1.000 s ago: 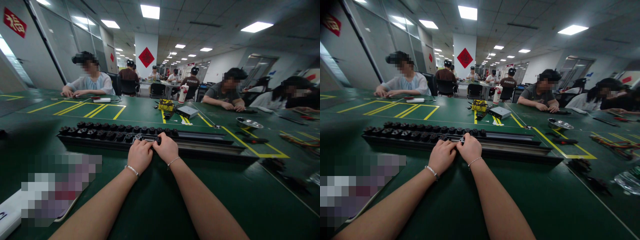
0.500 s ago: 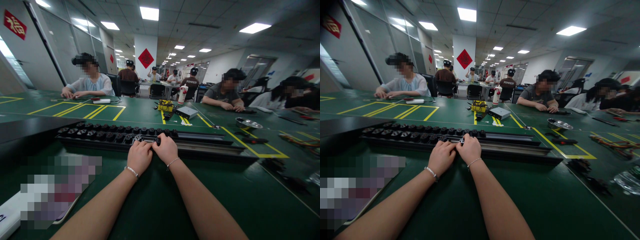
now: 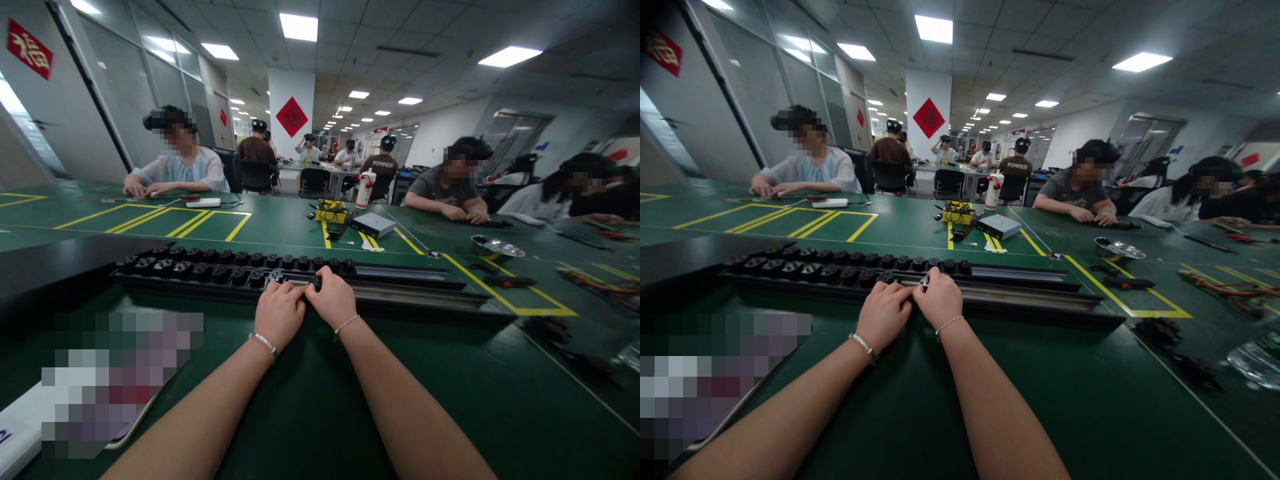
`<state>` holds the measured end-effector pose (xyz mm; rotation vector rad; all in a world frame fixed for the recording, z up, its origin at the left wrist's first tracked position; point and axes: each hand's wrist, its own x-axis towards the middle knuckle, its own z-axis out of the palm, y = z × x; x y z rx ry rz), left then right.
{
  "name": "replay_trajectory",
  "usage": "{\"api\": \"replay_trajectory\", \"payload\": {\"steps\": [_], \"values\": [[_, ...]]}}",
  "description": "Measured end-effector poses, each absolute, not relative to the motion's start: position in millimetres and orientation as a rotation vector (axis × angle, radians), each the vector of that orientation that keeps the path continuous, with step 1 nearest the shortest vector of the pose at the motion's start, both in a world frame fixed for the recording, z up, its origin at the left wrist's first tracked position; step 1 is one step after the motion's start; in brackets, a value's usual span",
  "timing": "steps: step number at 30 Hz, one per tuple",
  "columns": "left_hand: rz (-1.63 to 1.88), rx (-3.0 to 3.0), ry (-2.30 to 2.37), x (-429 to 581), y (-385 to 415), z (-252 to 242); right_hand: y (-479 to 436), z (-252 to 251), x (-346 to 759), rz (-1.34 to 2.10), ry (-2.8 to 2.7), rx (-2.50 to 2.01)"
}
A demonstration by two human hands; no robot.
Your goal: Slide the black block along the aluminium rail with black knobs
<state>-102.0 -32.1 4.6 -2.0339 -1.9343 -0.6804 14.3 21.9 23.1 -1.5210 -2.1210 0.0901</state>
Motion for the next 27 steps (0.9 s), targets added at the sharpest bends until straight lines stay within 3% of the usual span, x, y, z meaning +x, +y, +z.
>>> {"api": "replay_trajectory", "payload": {"steps": [27], "values": [[-0.672, -2.039, -1.954, -101.7, -32.6, 5.9, 21.8, 21.4, 14.0, 0.068, -2.110, -1.520]]}}
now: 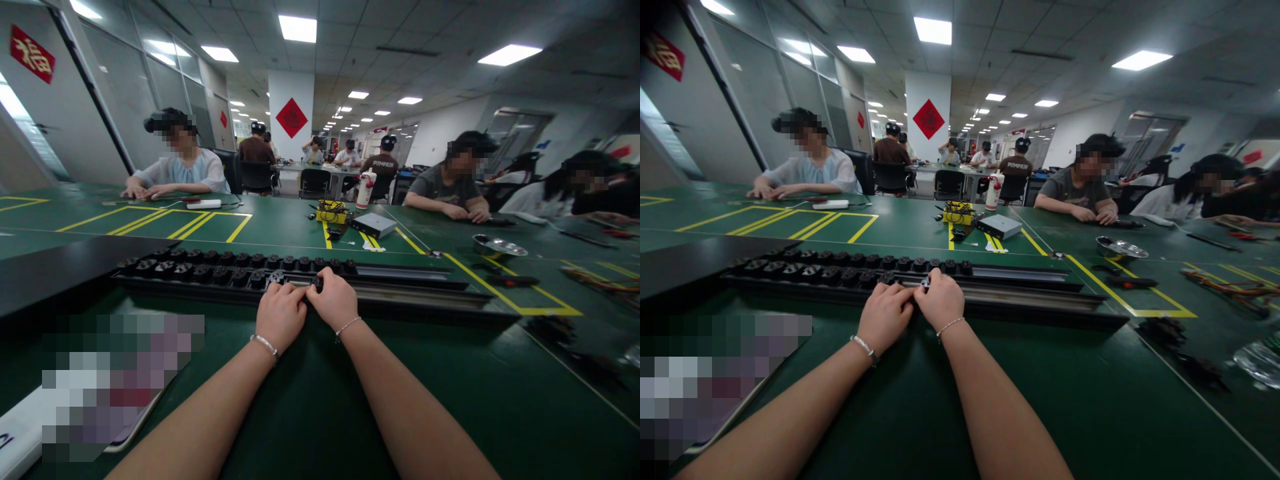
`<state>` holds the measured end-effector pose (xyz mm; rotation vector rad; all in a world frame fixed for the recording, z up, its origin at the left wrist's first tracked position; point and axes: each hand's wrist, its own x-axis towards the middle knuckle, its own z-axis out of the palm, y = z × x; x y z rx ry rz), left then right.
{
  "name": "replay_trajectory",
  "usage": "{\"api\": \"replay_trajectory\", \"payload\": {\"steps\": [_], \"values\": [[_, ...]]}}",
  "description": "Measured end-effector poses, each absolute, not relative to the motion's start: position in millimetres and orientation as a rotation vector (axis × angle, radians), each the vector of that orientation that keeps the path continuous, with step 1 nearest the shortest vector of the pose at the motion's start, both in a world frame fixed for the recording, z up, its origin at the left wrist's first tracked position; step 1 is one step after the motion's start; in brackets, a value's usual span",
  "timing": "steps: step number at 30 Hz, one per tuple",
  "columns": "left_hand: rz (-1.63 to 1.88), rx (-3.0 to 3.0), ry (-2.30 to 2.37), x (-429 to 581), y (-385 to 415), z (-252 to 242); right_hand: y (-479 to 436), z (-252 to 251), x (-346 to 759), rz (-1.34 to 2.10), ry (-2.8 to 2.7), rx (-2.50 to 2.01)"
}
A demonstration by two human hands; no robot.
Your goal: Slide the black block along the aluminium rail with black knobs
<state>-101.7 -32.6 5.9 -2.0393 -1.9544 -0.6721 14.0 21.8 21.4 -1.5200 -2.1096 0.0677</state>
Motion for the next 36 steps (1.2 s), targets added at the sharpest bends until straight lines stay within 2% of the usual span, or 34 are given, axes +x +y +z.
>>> {"api": "replay_trajectory", "payload": {"steps": [36], "values": [[-0.682, -2.059, -1.987, -100.6, -32.5, 7.5, 17.0, 27.5, 13.9, 0.074, -2.102, -1.626]]}}
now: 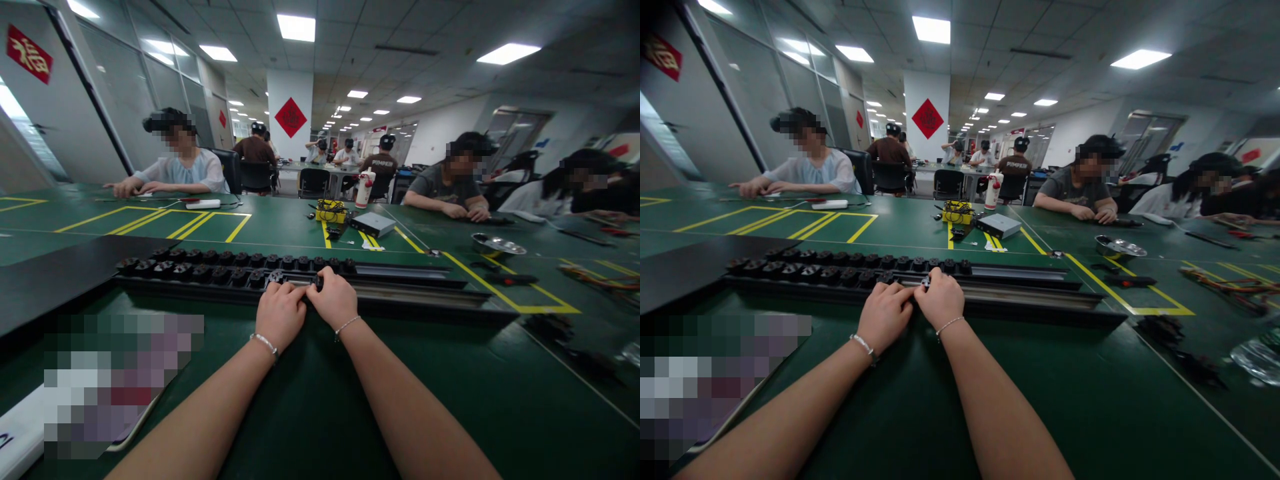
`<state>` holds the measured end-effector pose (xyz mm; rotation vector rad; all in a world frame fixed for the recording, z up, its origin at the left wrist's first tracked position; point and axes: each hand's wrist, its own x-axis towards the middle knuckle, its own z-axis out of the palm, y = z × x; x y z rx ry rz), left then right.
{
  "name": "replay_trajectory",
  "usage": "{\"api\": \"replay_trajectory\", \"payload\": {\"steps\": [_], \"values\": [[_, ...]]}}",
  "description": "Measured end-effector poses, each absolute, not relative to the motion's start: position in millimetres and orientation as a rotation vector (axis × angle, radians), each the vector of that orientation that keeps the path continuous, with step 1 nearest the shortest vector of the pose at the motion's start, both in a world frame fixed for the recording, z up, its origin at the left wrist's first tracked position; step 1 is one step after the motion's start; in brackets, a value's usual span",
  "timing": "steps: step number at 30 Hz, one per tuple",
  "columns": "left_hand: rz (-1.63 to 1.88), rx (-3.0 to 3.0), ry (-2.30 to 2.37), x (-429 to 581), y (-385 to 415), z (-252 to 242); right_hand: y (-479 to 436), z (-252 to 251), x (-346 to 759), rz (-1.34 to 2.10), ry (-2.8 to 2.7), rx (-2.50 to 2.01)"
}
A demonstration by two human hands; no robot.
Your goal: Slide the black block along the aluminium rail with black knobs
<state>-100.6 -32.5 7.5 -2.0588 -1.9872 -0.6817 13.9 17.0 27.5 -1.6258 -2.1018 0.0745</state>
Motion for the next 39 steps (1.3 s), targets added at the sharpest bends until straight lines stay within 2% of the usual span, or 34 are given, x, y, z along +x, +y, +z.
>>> {"api": "replay_trajectory", "payload": {"steps": [39], "values": [[-0.619, -2.050, -2.016, -98.6, -33.8, 8.6, 19.5, 19.2, 16.0, -0.018, -2.047, -1.562]]}}
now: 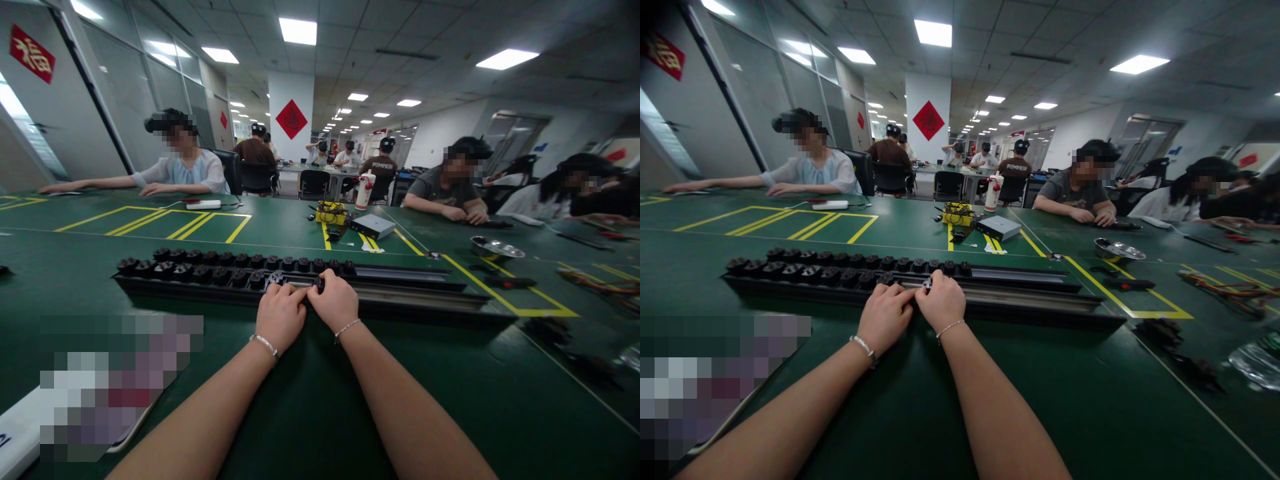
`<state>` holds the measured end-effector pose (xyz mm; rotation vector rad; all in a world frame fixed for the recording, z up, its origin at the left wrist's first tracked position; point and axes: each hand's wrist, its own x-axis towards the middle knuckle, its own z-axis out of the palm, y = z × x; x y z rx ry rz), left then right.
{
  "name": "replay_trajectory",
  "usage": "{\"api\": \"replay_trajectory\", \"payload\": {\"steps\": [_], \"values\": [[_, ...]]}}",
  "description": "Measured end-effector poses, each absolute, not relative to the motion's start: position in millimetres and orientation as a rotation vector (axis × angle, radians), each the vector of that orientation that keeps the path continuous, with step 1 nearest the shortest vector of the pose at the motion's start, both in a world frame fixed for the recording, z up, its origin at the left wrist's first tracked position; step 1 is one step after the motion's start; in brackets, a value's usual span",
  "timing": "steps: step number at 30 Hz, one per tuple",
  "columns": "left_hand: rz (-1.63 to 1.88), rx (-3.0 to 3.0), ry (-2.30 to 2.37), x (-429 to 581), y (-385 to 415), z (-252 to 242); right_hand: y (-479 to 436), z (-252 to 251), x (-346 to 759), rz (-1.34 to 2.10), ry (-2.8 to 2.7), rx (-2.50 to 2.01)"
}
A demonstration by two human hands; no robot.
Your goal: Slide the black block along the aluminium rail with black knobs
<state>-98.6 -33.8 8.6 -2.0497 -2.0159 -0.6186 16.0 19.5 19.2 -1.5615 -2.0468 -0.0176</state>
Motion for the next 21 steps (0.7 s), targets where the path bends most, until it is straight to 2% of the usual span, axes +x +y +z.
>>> {"api": "replay_trajectory", "payload": {"steps": [21], "values": [[-0.602, -2.049, -2.002, -99.0, -33.4, 7.6, 21.7, 12.9, 16.3, -0.154, -2.015, -1.489]]}}
